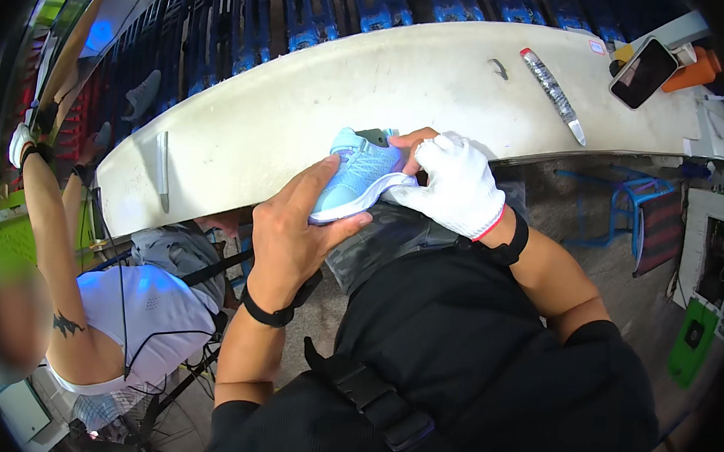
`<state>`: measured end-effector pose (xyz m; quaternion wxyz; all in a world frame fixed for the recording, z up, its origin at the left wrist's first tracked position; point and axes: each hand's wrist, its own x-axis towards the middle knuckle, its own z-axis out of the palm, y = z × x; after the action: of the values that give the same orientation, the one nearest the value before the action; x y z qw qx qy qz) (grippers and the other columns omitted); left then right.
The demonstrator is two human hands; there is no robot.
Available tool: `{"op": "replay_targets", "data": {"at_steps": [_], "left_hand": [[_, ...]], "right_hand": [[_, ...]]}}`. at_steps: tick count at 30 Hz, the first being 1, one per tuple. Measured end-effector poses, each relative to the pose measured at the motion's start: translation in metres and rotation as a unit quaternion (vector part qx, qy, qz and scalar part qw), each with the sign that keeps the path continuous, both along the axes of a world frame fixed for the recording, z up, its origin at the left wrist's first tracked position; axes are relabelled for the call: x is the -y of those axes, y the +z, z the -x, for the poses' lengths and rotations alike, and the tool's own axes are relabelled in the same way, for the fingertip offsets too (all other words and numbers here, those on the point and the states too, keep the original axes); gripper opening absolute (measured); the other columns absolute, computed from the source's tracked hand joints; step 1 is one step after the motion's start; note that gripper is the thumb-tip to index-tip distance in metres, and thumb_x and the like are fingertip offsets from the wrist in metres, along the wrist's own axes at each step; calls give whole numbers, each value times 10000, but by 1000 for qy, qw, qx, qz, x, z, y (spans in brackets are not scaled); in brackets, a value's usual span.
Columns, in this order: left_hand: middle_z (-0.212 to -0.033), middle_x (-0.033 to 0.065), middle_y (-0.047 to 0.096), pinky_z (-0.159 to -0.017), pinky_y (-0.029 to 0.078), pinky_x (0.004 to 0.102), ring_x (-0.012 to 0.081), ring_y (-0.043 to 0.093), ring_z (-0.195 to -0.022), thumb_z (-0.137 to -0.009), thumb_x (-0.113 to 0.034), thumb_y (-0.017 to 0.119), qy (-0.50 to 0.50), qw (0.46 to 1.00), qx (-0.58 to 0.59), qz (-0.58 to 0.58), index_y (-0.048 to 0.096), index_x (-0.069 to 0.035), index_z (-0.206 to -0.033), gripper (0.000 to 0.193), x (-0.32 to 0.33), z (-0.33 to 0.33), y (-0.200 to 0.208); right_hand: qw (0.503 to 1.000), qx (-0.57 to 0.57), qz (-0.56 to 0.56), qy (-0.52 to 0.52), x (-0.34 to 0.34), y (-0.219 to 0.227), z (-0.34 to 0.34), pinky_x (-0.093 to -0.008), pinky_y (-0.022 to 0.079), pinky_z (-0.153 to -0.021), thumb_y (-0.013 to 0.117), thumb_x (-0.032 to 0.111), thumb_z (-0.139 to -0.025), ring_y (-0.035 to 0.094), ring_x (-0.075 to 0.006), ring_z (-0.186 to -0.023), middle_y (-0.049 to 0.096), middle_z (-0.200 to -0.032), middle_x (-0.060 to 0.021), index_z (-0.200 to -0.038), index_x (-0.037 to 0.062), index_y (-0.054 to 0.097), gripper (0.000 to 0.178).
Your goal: Checking and joining shoe uppers and soles on a factory assembly line.
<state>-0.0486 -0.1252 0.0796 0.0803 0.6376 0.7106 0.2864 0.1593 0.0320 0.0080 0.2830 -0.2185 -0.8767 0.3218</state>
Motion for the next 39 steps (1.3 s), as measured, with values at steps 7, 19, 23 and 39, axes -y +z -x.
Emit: {"op": "replay_targets", "data": {"at_steps": [7,19,23,39], "left_hand": [[-1349,227,717,-942,623,451,407,743,-1149,-747,-76,957,-71,982,112,-137,610,-24,-1423,761,-26,-31,-17],[-955,109,636,-720,596,421,347,726,-1031,-652,-8,943,-89,934,156,-308,640,-44,-939,419,-32,-68,-66],[-978,61,640,-712,570,405,309,693,-998,-659,-68,957,-78,956,163,-232,640,-96,-926,415,-32,-60,-62],[-1429,169,681,-1024,587,479,372,693,-1252,-811,-22,797,-154,961,39,-226,685,-31,-1314,515,-22,4,-58]], "right_hand": [[998,-38,-34,45,-3,35,-31,-471,497,-1154,1008,458,-725,595,-395,-1410,623,-1503,-190,-1505,47,541,998],[971,-161,140,109,-1,39,-32,-453,566,-1083,1059,231,-701,755,-327,-1193,792,-1182,-138,-1171,40,735,602],[962,-151,143,179,-17,38,-32,-530,543,-1099,1050,225,-710,771,-350,-1129,812,-1119,-181,-1114,46,701,563],[741,-430,516,5,-6,8,-5,-452,594,-953,554,359,-1172,757,-319,-998,775,-1077,-244,-1106,-13,658,391]]}}
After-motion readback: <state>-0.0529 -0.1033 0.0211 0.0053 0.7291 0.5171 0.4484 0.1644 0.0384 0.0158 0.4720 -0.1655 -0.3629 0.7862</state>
